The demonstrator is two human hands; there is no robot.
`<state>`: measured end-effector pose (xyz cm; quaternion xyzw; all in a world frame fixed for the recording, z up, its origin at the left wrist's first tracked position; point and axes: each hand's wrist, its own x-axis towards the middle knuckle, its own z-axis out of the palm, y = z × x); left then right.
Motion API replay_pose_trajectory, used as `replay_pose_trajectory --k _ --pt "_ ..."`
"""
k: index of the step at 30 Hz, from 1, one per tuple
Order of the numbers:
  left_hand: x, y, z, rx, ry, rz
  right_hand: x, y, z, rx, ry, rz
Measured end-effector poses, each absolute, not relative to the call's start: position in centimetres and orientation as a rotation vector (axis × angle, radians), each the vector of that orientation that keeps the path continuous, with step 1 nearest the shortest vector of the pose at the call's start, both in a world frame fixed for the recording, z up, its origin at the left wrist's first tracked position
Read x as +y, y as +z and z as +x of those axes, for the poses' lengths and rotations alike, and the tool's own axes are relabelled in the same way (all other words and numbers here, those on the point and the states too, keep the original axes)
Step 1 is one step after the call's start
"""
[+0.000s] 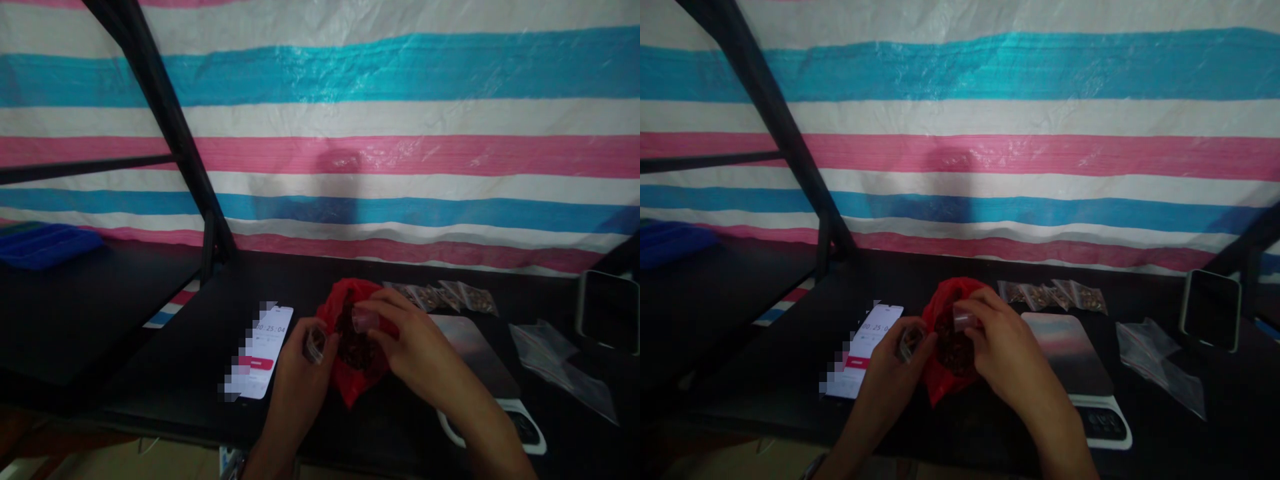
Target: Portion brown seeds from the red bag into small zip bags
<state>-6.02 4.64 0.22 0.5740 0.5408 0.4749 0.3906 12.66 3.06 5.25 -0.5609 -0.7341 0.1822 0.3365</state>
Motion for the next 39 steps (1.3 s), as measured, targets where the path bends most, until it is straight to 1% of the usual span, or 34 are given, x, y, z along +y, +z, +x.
replay_pose_trajectory --k 3,7,10,13,21,27,34,36,39 --pt "4.7 0.1 -6.0 1.436 1.215 1.441 3.6 4.4 13.0 -2.032 0.547 -1.664" --pt "5.0 -0.5 -5.9 1.468 1.278 1.451 4.6 3.4 12.3 -2.047 0.394 -1.922" --pt "5.4 -0.9 -5.8 1.503 1.362 1.436 5.1 2.9 11.9 -2.040 0.315 -2.002" --pt "5.5 -1.0 -5.7 1.456 1.350 1.407 5.3 2.3 11.8 -2.010 0.354 -1.954" --pt "5.9 -1.1 -6.1 1.355 1.320 1.198 5.6 1.5 11.2 -1.949 0.598 -1.627" --pt "6.0 -1.0 -6.6 1.292 1.350 1.045 5.6 0.9 10.5 -1.785 0.684 -1.602" --pt "6.1 -0.6 -7.1 1.277 1.393 0.926 6.1 0.2 10.6 -1.581 0.897 -1.529" --pt "6.2 -0.5 -7.2 1.271 1.389 0.899 6.2 0.2 10.6 -1.527 0.886 -1.504" --pt "6.2 -0.3 -7.1 1.254 1.356 0.849 6.3 0.0 10.1 -1.561 0.732 -1.521"
